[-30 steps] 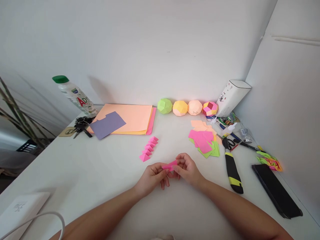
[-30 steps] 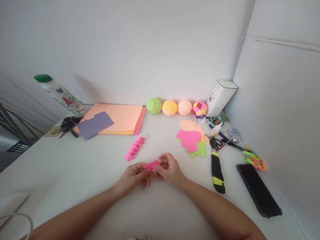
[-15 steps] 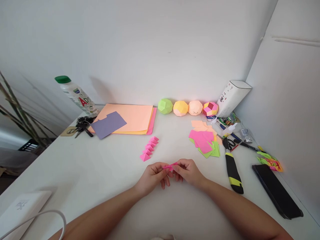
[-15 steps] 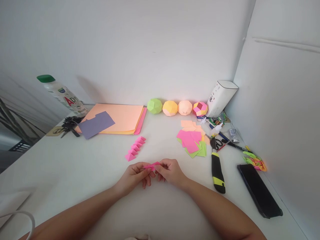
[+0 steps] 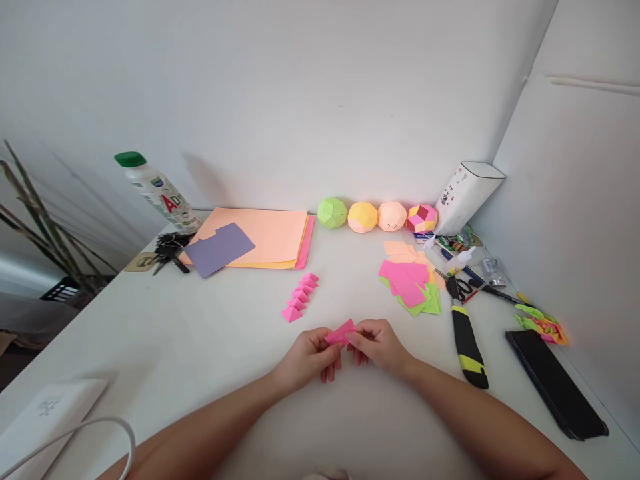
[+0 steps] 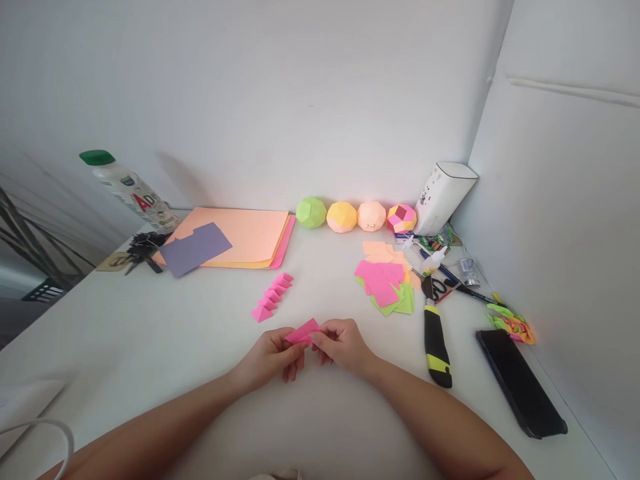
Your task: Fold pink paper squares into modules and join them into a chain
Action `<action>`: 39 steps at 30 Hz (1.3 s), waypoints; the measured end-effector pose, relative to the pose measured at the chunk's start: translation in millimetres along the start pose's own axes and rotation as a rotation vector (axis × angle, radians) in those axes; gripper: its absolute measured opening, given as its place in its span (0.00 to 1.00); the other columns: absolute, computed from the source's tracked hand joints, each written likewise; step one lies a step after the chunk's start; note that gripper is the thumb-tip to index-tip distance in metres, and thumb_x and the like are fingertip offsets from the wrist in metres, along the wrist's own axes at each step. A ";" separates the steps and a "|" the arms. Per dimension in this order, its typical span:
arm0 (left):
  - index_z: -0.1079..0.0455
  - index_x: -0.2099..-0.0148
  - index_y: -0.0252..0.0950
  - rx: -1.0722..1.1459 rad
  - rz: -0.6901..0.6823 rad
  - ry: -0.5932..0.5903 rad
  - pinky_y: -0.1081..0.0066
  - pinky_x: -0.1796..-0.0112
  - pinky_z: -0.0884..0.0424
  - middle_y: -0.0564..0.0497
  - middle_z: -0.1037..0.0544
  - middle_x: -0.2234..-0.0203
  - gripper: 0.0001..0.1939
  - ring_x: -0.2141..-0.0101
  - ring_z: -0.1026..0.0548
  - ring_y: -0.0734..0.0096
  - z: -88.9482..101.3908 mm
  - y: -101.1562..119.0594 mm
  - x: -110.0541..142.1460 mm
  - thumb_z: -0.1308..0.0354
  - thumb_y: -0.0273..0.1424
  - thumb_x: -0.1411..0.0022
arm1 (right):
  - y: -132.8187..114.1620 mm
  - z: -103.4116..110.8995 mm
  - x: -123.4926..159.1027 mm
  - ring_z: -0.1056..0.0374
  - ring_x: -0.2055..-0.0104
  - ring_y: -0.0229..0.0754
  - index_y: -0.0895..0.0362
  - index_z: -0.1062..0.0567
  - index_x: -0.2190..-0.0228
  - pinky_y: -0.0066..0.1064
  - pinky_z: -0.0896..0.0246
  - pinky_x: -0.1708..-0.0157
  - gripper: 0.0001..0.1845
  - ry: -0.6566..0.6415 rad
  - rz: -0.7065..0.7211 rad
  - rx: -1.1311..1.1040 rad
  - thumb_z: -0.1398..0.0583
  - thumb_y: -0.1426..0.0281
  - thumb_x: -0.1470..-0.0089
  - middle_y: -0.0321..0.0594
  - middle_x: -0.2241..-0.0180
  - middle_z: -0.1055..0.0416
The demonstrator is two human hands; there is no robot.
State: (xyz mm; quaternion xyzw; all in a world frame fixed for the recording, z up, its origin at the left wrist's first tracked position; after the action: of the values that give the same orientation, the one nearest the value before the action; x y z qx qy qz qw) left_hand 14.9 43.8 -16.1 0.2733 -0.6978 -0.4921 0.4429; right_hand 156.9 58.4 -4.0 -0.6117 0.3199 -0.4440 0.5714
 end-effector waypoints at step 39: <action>0.36 0.69 0.35 0.029 -0.021 -0.027 0.77 0.84 0.38 0.58 0.32 0.87 0.10 0.87 0.34 0.77 -2.4 7.5 1.9 0.45 0.37 0.43 | -9.3 -6.2 1.9 0.37 0.75 0.35 0.59 0.31 0.68 0.27 0.41 0.76 0.09 -0.125 0.043 -0.011 0.41 0.65 0.48 0.34 0.77 0.35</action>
State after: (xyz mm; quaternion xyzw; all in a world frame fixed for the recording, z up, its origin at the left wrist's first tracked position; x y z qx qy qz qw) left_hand 16.6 43.9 -8.2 0.2802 -0.7080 -0.4901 0.4243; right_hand 151.0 55.4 5.2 -0.6344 0.2991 -0.3907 0.5962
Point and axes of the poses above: each hand's wrist, its own x-axis away from the middle knuckle, its own z-axis out of the back of the hand, y = z × x, the point moved 5 cm from there along -x, towards the middle knuckle
